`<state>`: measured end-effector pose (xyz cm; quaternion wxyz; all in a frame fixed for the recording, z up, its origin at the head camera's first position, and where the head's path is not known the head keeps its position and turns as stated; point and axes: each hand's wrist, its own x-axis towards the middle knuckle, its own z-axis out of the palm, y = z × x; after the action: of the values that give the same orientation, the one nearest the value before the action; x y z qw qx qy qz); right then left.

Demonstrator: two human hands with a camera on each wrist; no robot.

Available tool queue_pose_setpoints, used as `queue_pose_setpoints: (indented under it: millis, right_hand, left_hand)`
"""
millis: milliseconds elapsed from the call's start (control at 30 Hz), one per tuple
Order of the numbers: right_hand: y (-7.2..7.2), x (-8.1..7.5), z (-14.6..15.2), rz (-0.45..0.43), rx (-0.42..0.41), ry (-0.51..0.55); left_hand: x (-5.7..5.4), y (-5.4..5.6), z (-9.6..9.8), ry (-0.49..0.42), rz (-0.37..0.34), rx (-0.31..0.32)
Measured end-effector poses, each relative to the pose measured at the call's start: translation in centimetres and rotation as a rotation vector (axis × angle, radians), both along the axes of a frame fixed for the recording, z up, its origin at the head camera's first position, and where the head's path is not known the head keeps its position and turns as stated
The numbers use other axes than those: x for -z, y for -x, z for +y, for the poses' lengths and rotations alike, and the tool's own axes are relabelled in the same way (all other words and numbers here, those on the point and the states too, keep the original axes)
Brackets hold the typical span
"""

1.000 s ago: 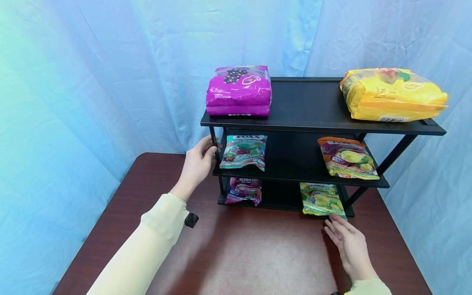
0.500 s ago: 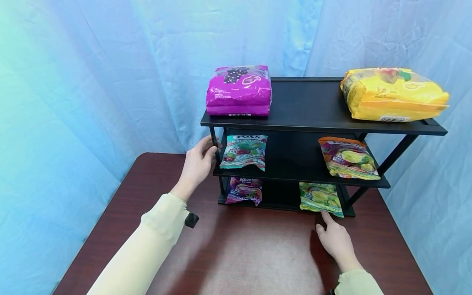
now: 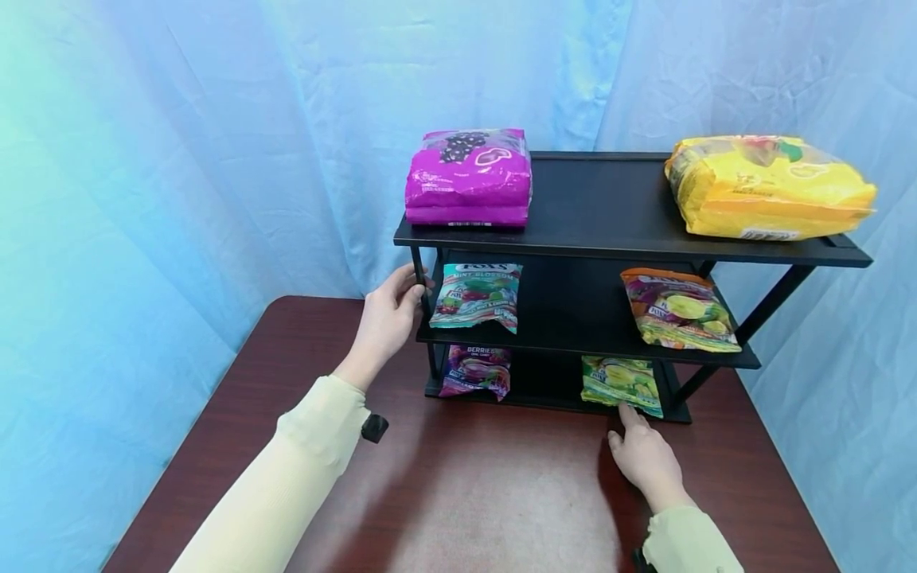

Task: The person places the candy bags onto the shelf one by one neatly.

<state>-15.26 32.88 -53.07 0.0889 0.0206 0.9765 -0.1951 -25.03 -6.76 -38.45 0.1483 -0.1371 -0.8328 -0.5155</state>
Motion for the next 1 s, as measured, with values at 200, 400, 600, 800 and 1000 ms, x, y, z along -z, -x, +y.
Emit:
queue_pose_setpoints:
  millis: [200, 400, 600, 800, 1000]
  right_hand:
    - [0.4, 0.2, 0.2, -0.014, -0.008, 0.004]
    - [0.3, 0.1, 0.5, -0.015, 0.001, -0.019]
    - [0.3, 0.3, 1.3, -0.036, 0.023, -0.034]
    - [-0.4, 0.0, 2.0, 0.011, 0.064, -0.046]
    - [-1.1, -0.1, 2.6, 0.138, 0.071, -0.094]
  left_hand:
    - [0.3, 0.2, 0.0, -0.004, -0.021, 0.006]
    - [0.7, 0.4, 0.1, -0.039, -0.077, 0.041]
    - [1.4, -0.1, -0.1, -0.043, -0.13, 0.092]
    - [2.5, -0.8, -1.9, 0.052, -0.12, 0.11]
    - [3.6, -1.9, -4.8, 0.253, -0.168, -0.004]
